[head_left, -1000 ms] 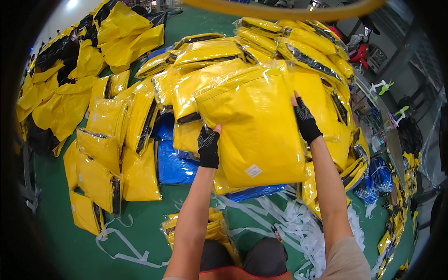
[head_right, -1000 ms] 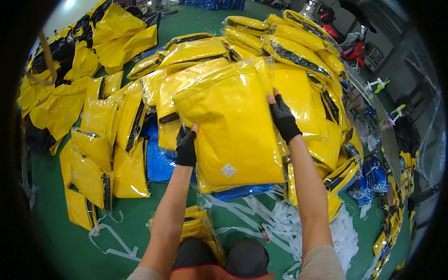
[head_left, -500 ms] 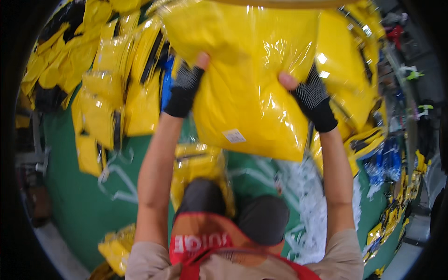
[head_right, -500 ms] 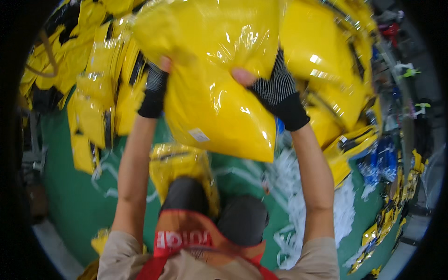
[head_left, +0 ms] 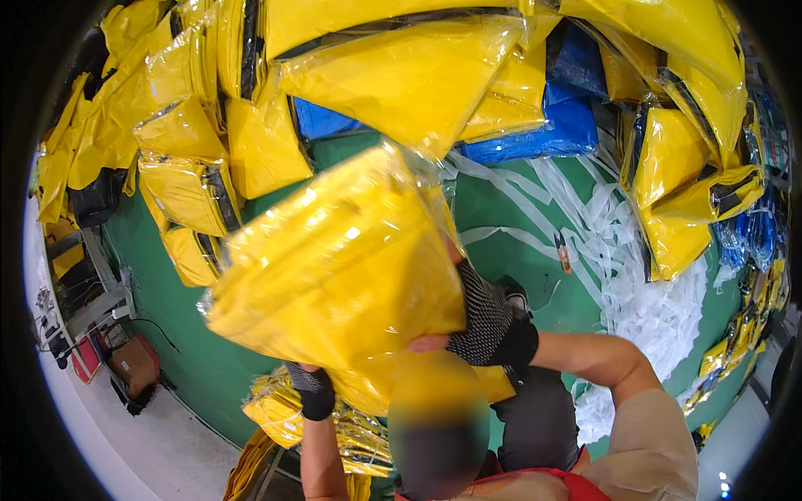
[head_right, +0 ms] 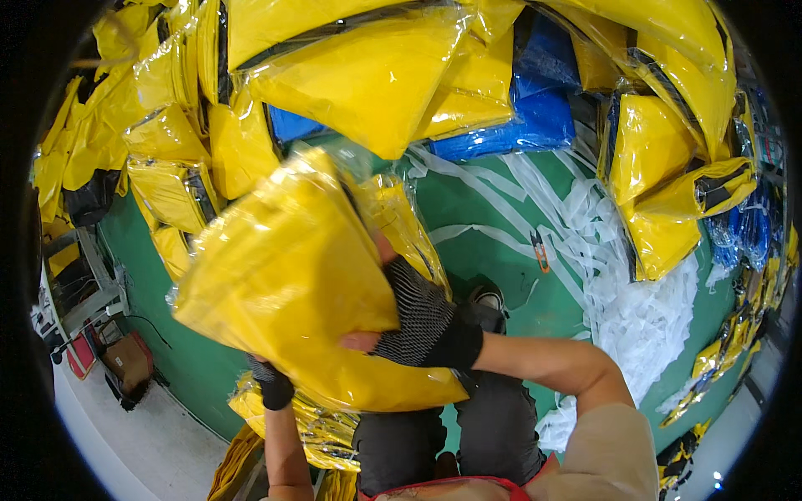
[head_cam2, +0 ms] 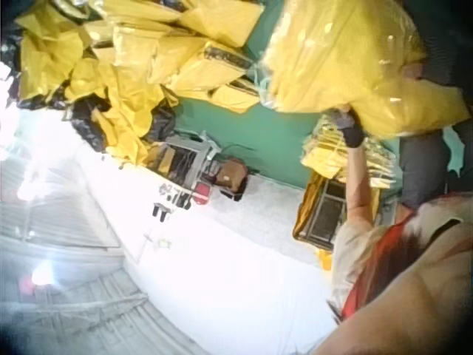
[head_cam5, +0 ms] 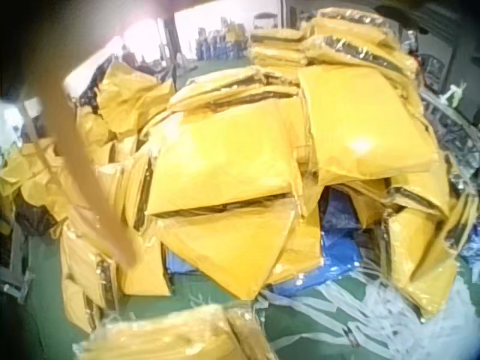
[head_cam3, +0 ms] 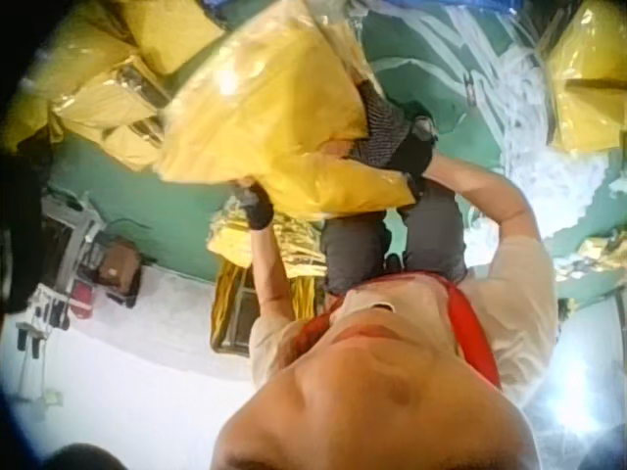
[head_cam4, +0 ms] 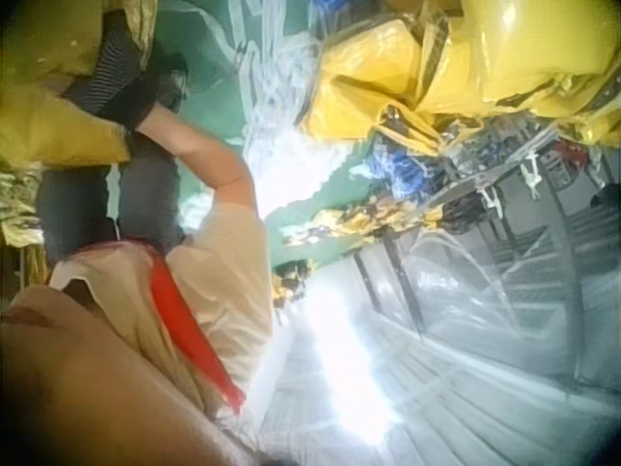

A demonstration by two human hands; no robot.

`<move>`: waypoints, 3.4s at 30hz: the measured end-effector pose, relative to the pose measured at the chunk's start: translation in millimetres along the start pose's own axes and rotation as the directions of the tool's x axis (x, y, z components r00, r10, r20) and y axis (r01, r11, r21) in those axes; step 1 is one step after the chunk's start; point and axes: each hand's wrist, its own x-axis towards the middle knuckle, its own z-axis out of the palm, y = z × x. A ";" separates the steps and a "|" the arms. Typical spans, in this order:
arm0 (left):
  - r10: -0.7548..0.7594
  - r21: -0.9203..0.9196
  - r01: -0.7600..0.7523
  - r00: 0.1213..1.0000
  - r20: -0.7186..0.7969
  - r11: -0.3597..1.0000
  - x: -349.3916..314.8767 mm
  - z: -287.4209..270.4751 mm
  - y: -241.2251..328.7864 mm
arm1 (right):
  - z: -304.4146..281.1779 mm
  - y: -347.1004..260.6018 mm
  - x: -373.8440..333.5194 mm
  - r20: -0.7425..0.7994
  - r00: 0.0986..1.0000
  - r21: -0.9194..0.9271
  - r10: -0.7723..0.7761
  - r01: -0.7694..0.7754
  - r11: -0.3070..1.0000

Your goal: The person gathers yellow padded envelopes from a green floor, stacks them into bundles, and secures each bundle with white plastic straps. The person repeatedly ties the straps by hand and places the finished bundles aside.

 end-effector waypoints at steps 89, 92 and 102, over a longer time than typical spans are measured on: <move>0.101 -0.616 0.334 0.821 0.562 0.713 274.0 189.0 16.9 | -78.1 -2.9 304.3 -0.195 0.950 -0.847 0.243 -0.288 0.447; 0.229 -0.597 0.203 0.791 0.567 0.776 236.5 192.3 91.4 | -68.5 -58.7 279.4 0.008 1.000 -0.551 0.014 -0.008 0.835; -0.010 -0.292 0.081 0.971 0.240 0.953 27.1 87.4 151.7 | 3.9 -98.6 64.6 -0.102 0.978 -0.052 0.183 -0.189 0.981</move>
